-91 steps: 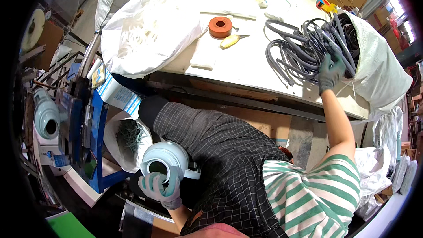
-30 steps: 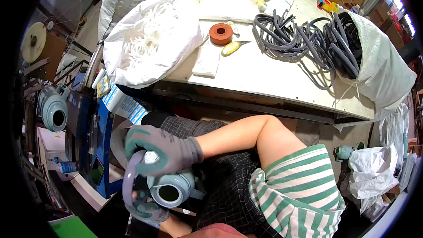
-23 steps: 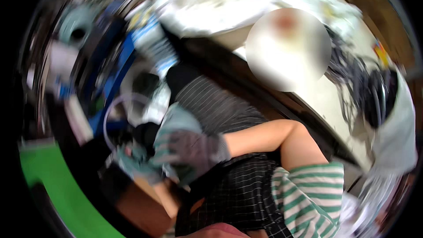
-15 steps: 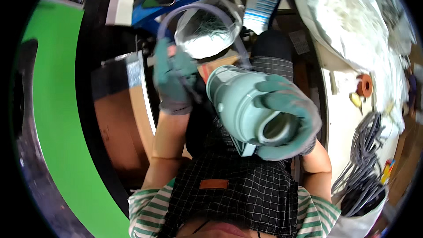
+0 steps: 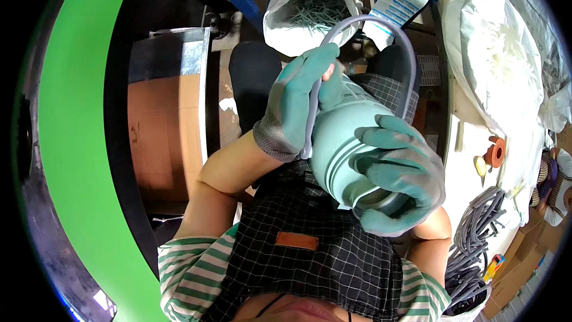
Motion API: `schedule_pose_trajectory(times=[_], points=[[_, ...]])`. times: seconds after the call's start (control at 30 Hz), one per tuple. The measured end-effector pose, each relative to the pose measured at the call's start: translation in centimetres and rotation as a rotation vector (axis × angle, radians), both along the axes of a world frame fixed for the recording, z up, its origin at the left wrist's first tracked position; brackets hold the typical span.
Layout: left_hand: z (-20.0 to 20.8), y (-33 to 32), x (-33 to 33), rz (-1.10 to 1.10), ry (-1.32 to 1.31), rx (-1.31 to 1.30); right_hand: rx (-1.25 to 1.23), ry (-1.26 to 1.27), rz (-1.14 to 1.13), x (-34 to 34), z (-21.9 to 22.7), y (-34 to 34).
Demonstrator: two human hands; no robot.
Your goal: The person assembles light-blue kettles by inserting a grey handle into the kettle body and attaching a white plastic cap. They repeatedly pick up kettles from a machine, insert handles, and place the finished units on a nearby table.
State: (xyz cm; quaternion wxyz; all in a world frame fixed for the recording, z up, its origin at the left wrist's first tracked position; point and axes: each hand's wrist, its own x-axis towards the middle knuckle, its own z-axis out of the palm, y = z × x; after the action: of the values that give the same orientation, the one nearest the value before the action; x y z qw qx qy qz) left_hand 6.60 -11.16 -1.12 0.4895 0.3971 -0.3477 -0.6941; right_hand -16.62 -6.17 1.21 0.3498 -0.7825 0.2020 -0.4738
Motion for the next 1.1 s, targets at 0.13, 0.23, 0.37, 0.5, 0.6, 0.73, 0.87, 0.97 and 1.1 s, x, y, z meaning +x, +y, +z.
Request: schedule_pose_trajectory(times=[0.13,0.23,0.37,0.5,0.6,0.73,0.87,0.97,1.1], points=[[-0.2,2.2,-1.3,-0.084,-0.036,-0.725,0.469,-0.110,-0.307,0.8,1.1,2.0],[3.0,1.8,-2.8,-0.183,-0.011,-1.404,0.408,-0.220,-0.160,-0.6,-0.9,0.6],[2.3,2.1,-2.6,-0.056,-0.100,-1.419,0.458,-0.227,-0.163,-0.1,-0.4,0.1],[-1.9,-0.8,1.0,-0.197,0.356,-0.220,0.455,-0.126,-0.122,2.2,0.4,-0.6],[-4.1,-1.8,2.7,-0.182,0.572,-0.135,0.587,-0.291,-0.077,3.7,0.0,-0.1],[-2.3,-0.8,3.7,-0.073,0.314,-0.140,0.477,-0.492,-0.391,3.8,-0.1,0.7],[-0.6,0.2,3.8,0.011,0.296,-0.108,0.472,-0.634,-0.689,3.7,-2.9,-3.8],[-2.3,0.5,5.0,-0.086,0.499,-0.244,0.799,-0.791,0.089,4.8,-5.0,-4.8],[-0.3,3.6,1.9,0.656,-0.631,-0.459,1.036,-1.064,0.075,4.4,-5.9,-5.0]])
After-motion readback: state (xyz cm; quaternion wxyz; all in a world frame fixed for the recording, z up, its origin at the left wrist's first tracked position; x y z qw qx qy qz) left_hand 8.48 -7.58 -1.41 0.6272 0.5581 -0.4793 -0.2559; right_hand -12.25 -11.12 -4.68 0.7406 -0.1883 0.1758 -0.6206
